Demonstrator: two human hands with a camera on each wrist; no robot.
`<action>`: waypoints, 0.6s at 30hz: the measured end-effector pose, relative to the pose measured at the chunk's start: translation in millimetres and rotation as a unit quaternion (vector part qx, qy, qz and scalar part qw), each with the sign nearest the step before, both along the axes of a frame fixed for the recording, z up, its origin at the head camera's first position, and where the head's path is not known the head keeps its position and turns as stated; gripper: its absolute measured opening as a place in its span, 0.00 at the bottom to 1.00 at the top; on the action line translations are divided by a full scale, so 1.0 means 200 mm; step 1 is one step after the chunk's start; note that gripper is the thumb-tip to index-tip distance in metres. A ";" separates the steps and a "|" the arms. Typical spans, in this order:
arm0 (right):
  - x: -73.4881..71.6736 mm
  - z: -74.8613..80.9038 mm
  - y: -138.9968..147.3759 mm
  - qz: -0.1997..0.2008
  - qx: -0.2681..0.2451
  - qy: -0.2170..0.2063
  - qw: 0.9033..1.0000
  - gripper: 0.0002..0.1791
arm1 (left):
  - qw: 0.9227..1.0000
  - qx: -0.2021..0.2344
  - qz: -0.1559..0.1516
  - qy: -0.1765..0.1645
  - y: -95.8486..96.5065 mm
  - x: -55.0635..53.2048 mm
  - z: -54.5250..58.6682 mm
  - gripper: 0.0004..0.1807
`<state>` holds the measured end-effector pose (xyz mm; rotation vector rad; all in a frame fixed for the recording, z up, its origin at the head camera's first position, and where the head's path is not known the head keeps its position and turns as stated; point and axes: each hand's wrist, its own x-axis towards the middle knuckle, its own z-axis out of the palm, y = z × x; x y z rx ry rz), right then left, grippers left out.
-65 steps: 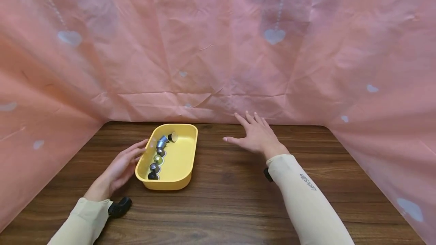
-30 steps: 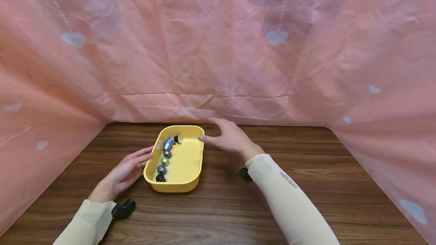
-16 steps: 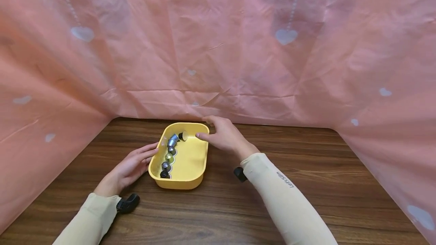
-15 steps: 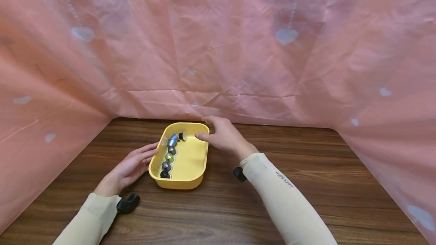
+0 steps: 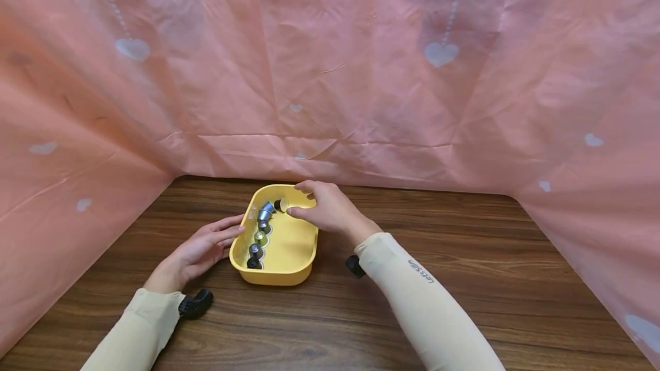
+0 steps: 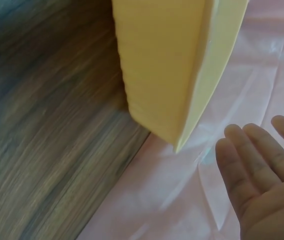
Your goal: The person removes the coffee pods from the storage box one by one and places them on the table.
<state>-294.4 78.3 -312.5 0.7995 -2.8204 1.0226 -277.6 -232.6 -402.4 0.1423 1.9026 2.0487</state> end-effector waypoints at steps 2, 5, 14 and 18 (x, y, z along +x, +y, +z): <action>0.00 0.00 -0.02 0.004 -0.005 -0.004 1.000 0.32 | 1.000 0.001 -0.003 0.000 0.00 0.00 0.00 0.37; 0.00 0.00 -0.05 0.010 -0.017 -0.011 1.000 0.31 | 1.000 0.007 -0.008 -0.001 -0.01 0.00 -0.02 0.37; 0.00 0.00 -0.13 0.027 -0.024 -0.016 0.999 0.26 | 1.000 0.001 -0.021 0.010 -0.03 -0.01 -0.06 0.36; 0.00 -0.01 -0.15 0.033 -0.028 -0.020 0.999 0.25 | 1.000 -0.003 -0.023 0.010 -0.04 -0.02 -0.06 0.35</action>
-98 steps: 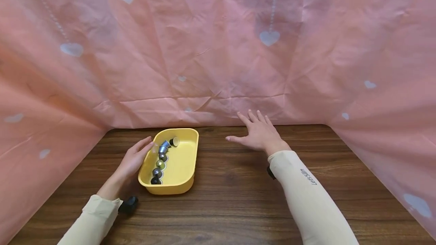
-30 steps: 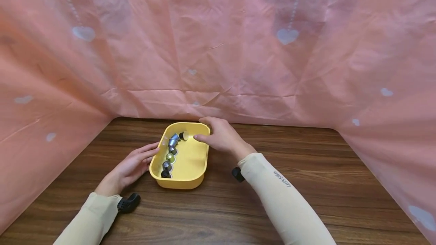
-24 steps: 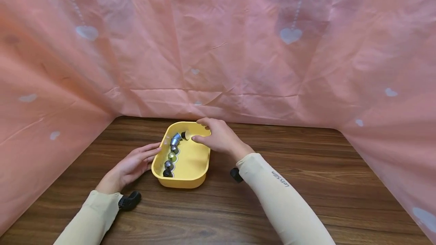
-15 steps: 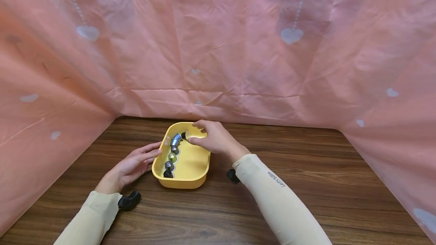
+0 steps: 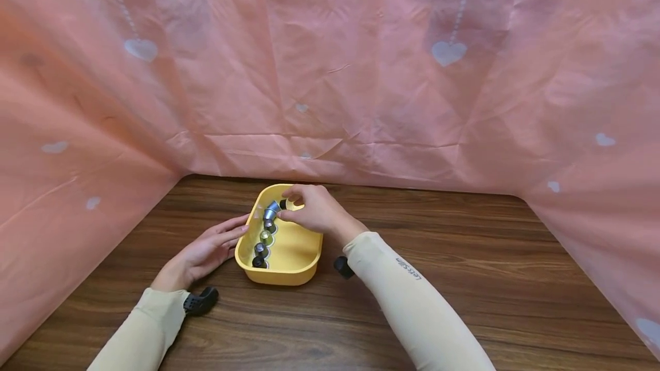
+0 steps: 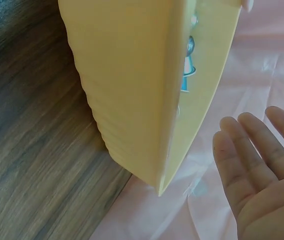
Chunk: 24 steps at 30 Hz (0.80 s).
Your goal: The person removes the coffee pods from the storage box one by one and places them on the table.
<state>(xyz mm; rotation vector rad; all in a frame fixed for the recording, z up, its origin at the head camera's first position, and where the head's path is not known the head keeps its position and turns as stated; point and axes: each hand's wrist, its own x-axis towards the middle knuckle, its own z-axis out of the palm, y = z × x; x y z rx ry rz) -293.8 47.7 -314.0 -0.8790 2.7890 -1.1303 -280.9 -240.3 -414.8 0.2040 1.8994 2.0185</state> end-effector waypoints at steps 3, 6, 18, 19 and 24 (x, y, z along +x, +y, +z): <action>0.00 -0.01 -0.01 0.003 0.000 0.003 1.000 0.25 | 1.000 0.000 0.003 -0.003 0.00 0.00 -0.01 0.35; 0.00 -0.01 -0.01 0.002 0.002 0.007 1.000 0.25 | 1.000 0.000 0.004 -0.005 0.00 -0.01 -0.01 0.35; -0.01 0.03 -0.01 -0.002 0.014 0.000 1.000 0.25 | 1.000 0.000 0.005 -0.005 -0.01 0.00 0.00 0.35; -0.02 0.03 -0.01 -0.003 0.016 0.001 1.000 0.24 | 1.000 0.001 0.005 -0.005 -0.01 0.00 0.00 0.35; -0.03 0.04 -0.01 -0.009 0.022 -0.002 1.000 0.23 | 1.000 0.004 0.006 -0.003 0.00 0.00 0.00 0.35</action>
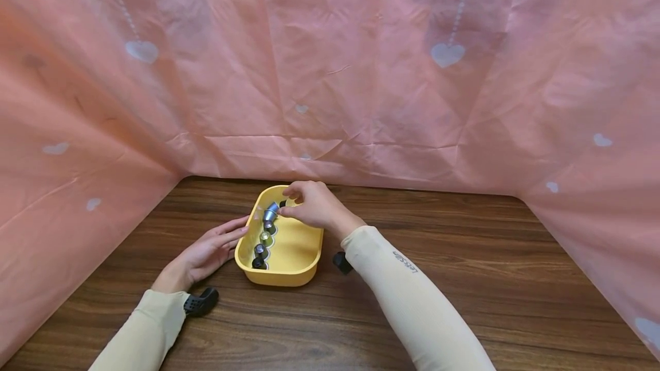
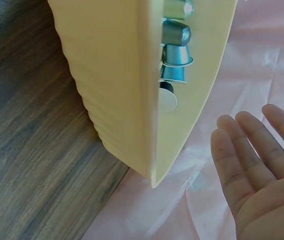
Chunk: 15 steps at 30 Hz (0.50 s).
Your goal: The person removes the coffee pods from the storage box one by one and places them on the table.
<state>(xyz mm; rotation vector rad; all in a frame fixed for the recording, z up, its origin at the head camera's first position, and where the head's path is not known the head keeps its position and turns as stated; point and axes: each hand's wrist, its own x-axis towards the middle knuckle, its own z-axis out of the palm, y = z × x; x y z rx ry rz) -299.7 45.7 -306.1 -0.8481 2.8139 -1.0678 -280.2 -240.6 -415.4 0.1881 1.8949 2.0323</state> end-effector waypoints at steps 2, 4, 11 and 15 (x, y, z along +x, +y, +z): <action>-0.01 0.00 0.00 -0.001 0.001 -0.001 1.000 0.23 | 1.000 0.002 0.000 0.001 0.00 0.00 0.00 0.35; -0.02 0.01 -0.01 -0.002 0.000 -0.001 1.000 0.24 | 1.000 0.004 -0.001 0.002 0.00 0.00 0.00 0.35; -0.03 0.03 -0.03 0.004 -0.002 0.011 1.000 0.25 | 1.000 0.000 -0.004 0.003 0.00 0.00 0.00 0.35; -0.04 0.02 -0.05 0.003 -0.010 0.005 1.000 0.24 | 1.000 -0.001 -0.004 0.004 0.00 0.00 -0.01 0.35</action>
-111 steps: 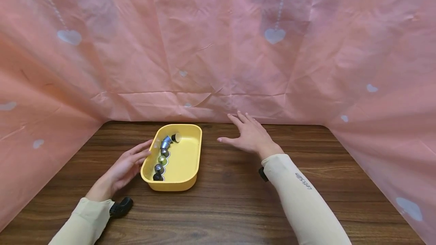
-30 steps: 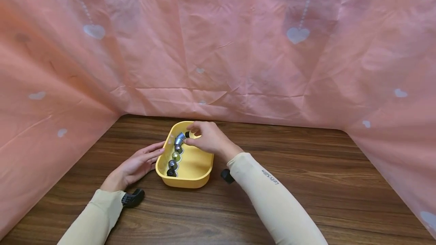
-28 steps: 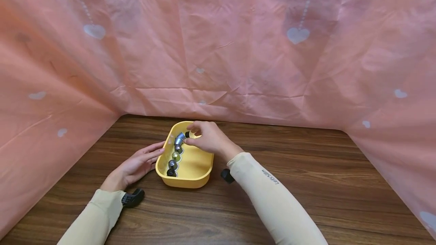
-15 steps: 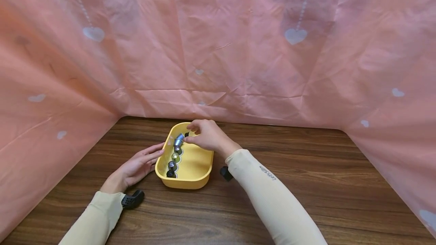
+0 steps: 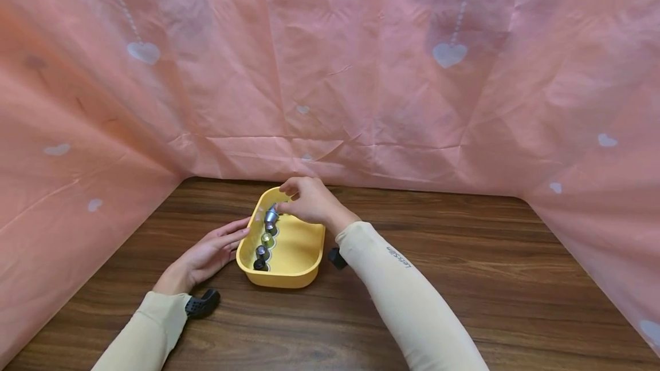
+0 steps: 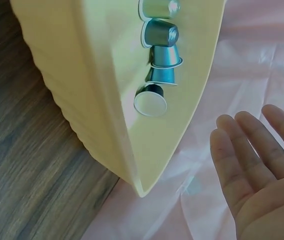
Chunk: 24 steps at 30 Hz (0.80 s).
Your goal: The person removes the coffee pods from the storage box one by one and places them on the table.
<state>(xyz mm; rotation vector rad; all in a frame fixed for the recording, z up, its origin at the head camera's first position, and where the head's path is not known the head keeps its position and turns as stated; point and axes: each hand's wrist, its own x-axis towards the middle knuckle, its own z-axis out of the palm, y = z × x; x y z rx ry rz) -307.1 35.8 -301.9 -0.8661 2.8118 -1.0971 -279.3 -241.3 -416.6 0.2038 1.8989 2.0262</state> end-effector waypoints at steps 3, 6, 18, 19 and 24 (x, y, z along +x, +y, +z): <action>-0.01 -0.01 -0.01 -0.001 -0.011 -0.006 1.000 0.24 | 1.000 -0.001 0.002 0.002 0.00 0.00 0.00 0.35; -0.03 -0.01 -0.02 -0.005 -0.018 -0.013 1.000 0.24 | 1.000 -0.002 0.003 0.002 0.01 0.01 0.00 0.35; -0.09 -0.02 -0.03 -0.034 -0.029 -0.024 0.999 0.25 | 1.000 -0.002 0.013 -0.001 0.01 0.00 -0.01 0.34; -0.09 -0.03 -0.03 -0.035 -0.031 -0.024 0.999 0.25 | 1.000 -0.003 0.013 -0.001 0.01 0.00 -0.01 0.34; -0.11 -0.04 -0.04 -0.038 -0.040 -0.031 0.998 0.25 | 1.000 -0.002 0.016 -0.006 0.02 -0.01 -0.01 0.33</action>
